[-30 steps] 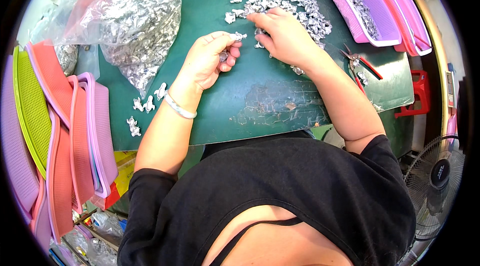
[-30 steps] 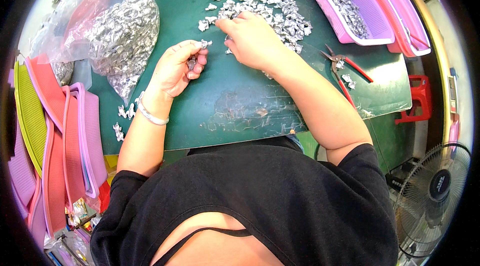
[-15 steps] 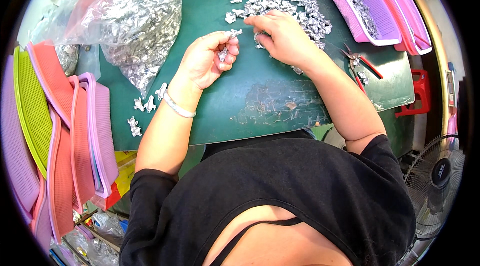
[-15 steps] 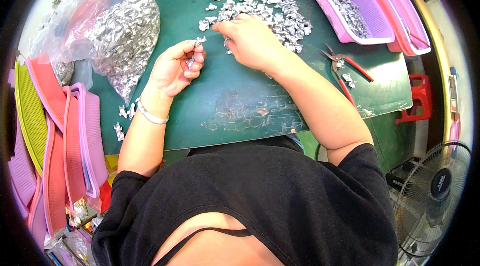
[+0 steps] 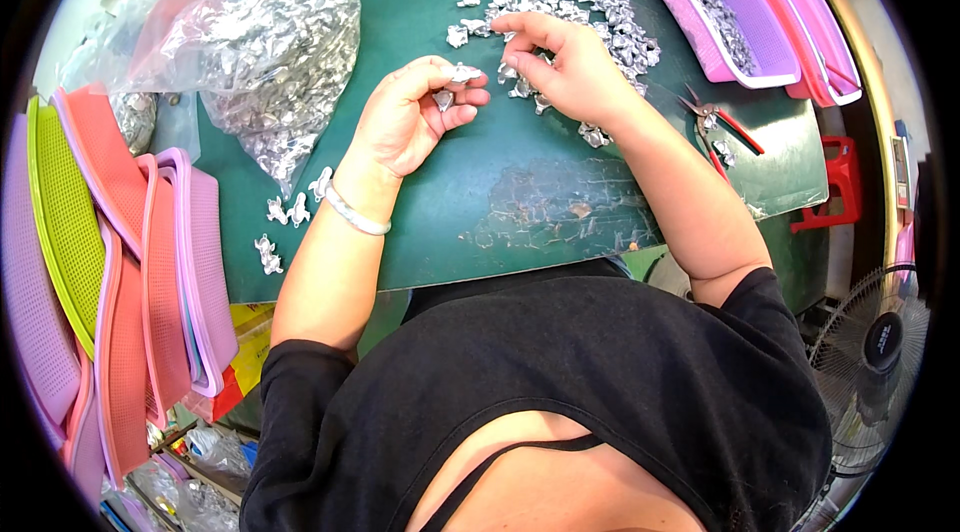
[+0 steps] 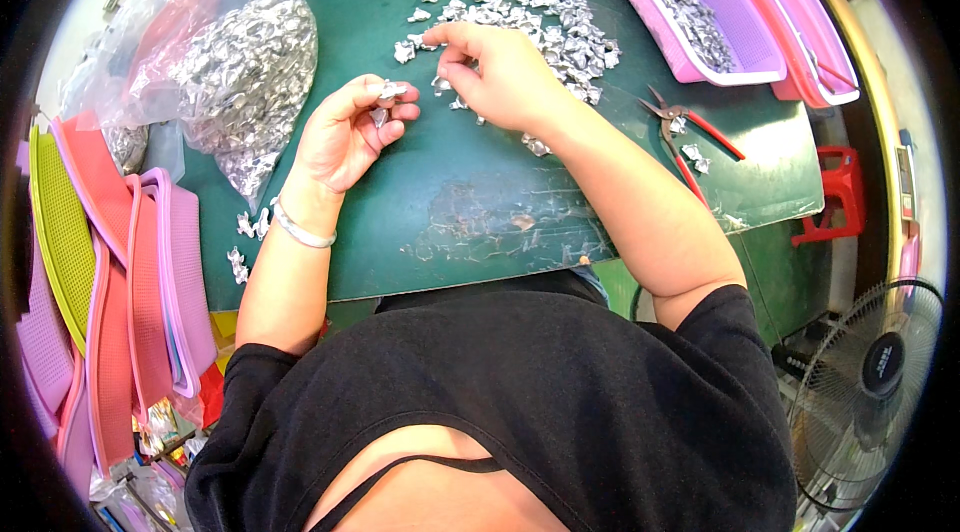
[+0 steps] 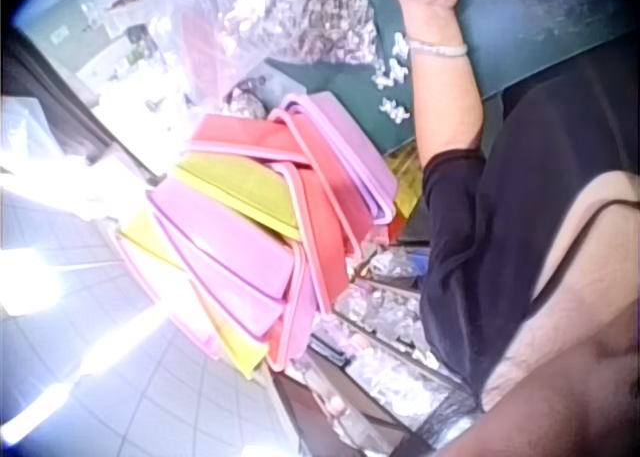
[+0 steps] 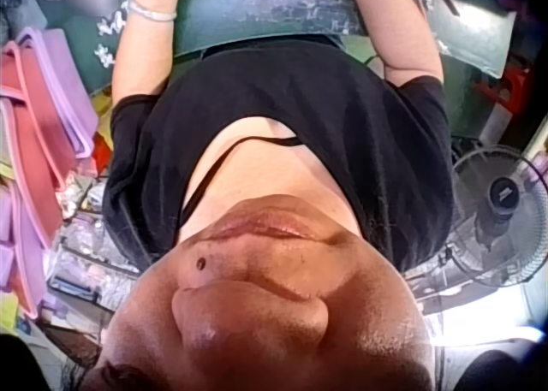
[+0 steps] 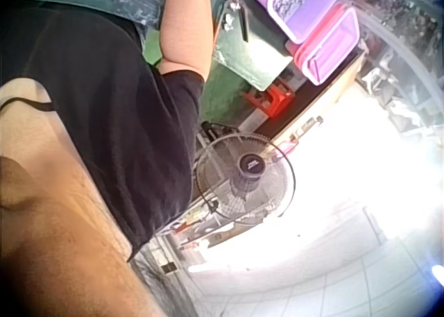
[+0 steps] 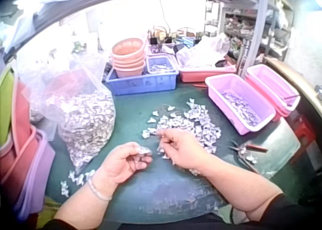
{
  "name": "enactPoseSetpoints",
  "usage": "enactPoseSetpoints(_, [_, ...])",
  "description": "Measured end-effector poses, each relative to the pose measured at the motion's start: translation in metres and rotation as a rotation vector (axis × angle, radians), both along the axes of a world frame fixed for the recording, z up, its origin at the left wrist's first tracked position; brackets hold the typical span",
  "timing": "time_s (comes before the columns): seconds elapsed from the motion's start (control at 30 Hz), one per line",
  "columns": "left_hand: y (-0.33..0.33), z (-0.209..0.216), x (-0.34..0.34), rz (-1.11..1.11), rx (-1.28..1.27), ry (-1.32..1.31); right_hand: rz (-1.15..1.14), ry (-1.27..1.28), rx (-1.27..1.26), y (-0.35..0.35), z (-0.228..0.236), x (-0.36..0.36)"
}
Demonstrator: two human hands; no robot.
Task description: The person repeatedly picks small silver metal pieces from a green table and joins them by hand. The assembled pieces are placed into a purple tray while additional parts remain in a plastic bag and on the table.
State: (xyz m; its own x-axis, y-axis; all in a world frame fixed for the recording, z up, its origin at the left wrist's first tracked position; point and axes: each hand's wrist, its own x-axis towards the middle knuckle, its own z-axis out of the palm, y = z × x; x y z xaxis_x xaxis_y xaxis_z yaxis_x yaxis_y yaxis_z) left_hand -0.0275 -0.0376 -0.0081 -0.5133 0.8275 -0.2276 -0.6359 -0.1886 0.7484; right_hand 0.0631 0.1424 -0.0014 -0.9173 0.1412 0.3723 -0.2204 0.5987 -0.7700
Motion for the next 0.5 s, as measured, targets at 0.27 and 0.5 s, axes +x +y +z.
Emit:
enactPoseSetpoints(0.27, [0.003,-0.005,0.001,-0.017,0.003,0.008,0.045,-0.204,-0.416,-0.006,0.012,0.003])
enactPoseSetpoints(0.5, [0.004,0.002,0.008,-0.144,-0.079,0.105,0.071,-0.204,-0.620,-0.009,0.011,0.003])
